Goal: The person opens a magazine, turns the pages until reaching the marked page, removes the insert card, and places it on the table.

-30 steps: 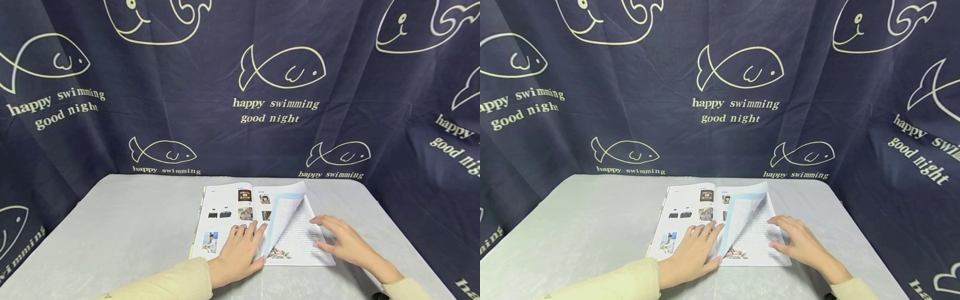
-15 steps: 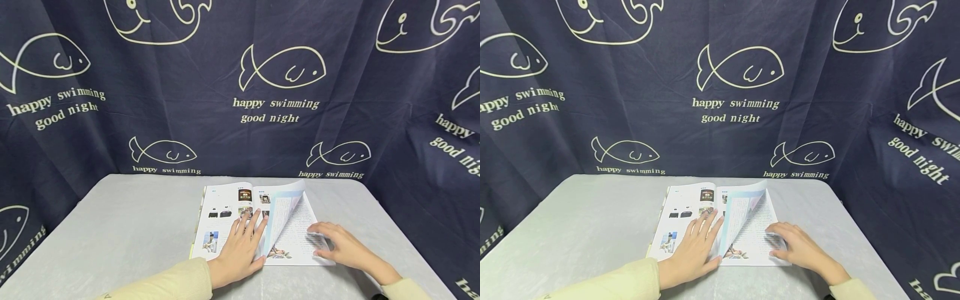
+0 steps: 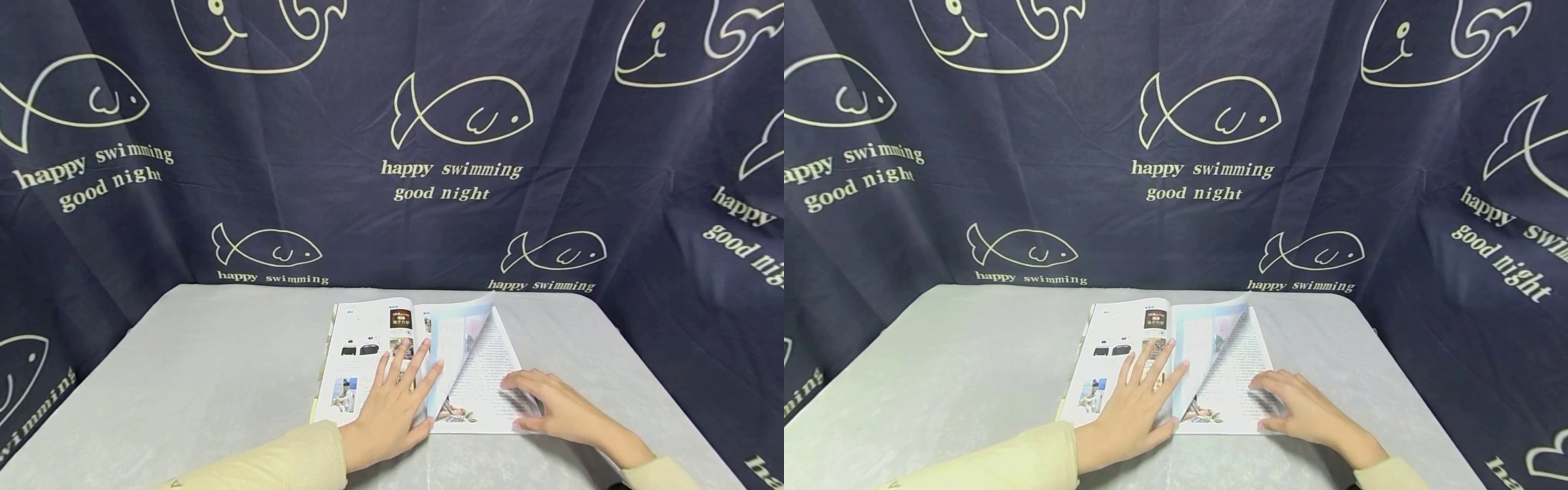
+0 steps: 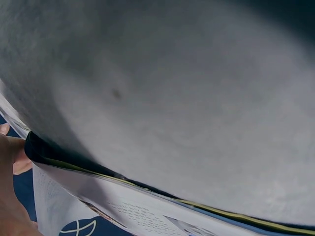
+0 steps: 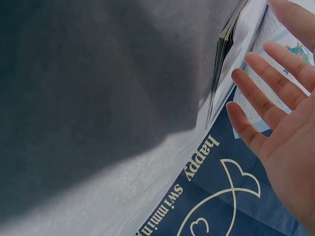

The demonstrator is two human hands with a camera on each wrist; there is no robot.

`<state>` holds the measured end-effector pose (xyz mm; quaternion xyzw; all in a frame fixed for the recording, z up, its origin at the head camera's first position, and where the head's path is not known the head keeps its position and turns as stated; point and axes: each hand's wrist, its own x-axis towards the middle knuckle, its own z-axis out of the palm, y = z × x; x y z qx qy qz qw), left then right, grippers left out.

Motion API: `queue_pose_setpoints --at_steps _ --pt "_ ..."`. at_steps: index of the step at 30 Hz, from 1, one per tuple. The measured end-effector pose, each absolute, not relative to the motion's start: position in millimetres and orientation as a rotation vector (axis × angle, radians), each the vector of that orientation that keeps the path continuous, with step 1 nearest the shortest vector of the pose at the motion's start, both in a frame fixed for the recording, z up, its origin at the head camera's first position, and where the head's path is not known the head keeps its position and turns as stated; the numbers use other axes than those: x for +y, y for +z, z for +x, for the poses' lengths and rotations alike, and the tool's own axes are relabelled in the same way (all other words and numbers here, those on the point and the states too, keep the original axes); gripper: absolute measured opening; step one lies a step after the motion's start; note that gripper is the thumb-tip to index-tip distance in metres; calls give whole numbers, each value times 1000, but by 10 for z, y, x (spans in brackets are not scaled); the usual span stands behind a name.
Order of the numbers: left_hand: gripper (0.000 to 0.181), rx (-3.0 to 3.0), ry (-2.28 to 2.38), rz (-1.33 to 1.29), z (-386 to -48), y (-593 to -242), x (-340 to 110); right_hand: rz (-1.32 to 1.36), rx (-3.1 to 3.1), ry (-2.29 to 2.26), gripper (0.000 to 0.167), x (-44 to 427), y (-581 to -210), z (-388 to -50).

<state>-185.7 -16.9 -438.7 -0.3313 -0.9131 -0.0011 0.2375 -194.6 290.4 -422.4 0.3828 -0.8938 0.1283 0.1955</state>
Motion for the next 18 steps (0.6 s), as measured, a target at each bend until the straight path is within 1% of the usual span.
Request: queue_pose_setpoints --at_steps 11,18 --pt "74 -2495 7 -950 -1872 -4388 -164 1097 -2527 358 52 2912 -4233 -1936" --pt "69 -2489 1 -989 -1876 -4381 -164 1094 -2565 330 55 2913 -4220 -1920"
